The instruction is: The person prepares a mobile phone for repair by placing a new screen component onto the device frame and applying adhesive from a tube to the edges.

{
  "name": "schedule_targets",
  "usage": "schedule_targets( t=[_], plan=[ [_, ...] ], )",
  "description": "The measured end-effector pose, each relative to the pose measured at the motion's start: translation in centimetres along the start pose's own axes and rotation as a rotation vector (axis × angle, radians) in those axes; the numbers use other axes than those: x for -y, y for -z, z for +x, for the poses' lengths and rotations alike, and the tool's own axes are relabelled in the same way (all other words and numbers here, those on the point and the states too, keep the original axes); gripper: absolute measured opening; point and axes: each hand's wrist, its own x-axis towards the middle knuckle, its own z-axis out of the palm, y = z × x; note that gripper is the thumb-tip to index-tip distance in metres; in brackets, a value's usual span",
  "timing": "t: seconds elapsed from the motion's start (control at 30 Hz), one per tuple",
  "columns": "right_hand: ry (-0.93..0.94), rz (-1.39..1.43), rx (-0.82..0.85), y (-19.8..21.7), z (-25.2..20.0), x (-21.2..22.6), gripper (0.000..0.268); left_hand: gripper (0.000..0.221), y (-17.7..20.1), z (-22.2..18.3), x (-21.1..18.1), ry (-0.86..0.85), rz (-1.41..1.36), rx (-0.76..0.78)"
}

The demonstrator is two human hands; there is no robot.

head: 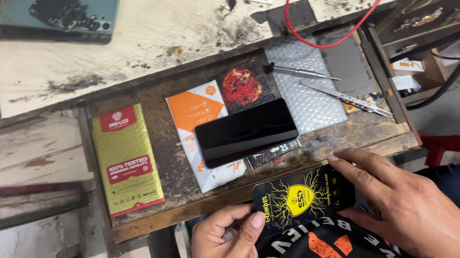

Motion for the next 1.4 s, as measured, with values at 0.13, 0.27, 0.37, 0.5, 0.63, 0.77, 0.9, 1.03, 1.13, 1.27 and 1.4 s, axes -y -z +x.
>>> schedule_targets(
  t=[0.13, 0.27, 0.37, 0.5, 0.63, 0.77, 0.9, 1.03, 1.13, 1.27, 1.4],
  plan=[
    [0.045, -0.016, -0.009, -0.8, 0.1, 0.3, 0.083, 0.022, 1.0, -0.4, 0.3, -0.04, -0.101, 0.027],
    [0.025, -0.014, -0.005, -1.6, 0.1, 0.6, 0.087, 0.021, 1.7, -0.6, 0.7, -0.054, -0.124, 0.036],
    [-0.055, 0.051, 0.038, -2.3, 0.0, 0.8, 0.09, 0.02, 1.9, -0.9, 0.9, -0.056, -0.108, 0.066],
    [0.196, 0.148, -0.055, -3.4, -0.3, 1.2, 0.098, 0.02, 1.5, -1.5, 1.2, -0.046, -0.247, 0.204],
    [0.169, 0.771, 0.172, -5.6, -1.1, 0.4, 0.091, 0.021, 0.3, -1.3, 1.5, -0.11, -0.105, 0.219],
    [0.178, 1.564, 0.201, -7.7, -3.1, -2.2, 0.094, 0.02, 1.2, -1.4, 1.9, -0.103, -0.136, 0.146],
    [0.218, 2.101, 0.138, -7.4, -3.4, -3.4, 0.098, 0.025, 6.2, -2.4, 2.0, -0.106, 0.168, -0.052],
    [0.231, 1.759, -0.052, -4.5, -2.9, -3.2, 0.095, 0.025, 14.2, -4.9, -1.5, 0.009, 0.663, -0.396],
    [0.03, 1.378, -0.097, -1.8, -1.7, -4.1, 0.095, 0.027, 15.5, -6.2, -4.4, 0.051, 0.9, -0.611],
    [-0.317, 0.667, -0.159, 0.7, 0.2, -4.2, 0.091, 0.03, 15.4, -6.9, -6.8, 0.039, 1.123, -0.803],
    [-0.235, 0.276, -0.147, 2.0, 3.9, -3.4, 0.094, 0.035, 16.6, -9.1, -9.5, -0.286, 1.145, -0.821]
  ],
)
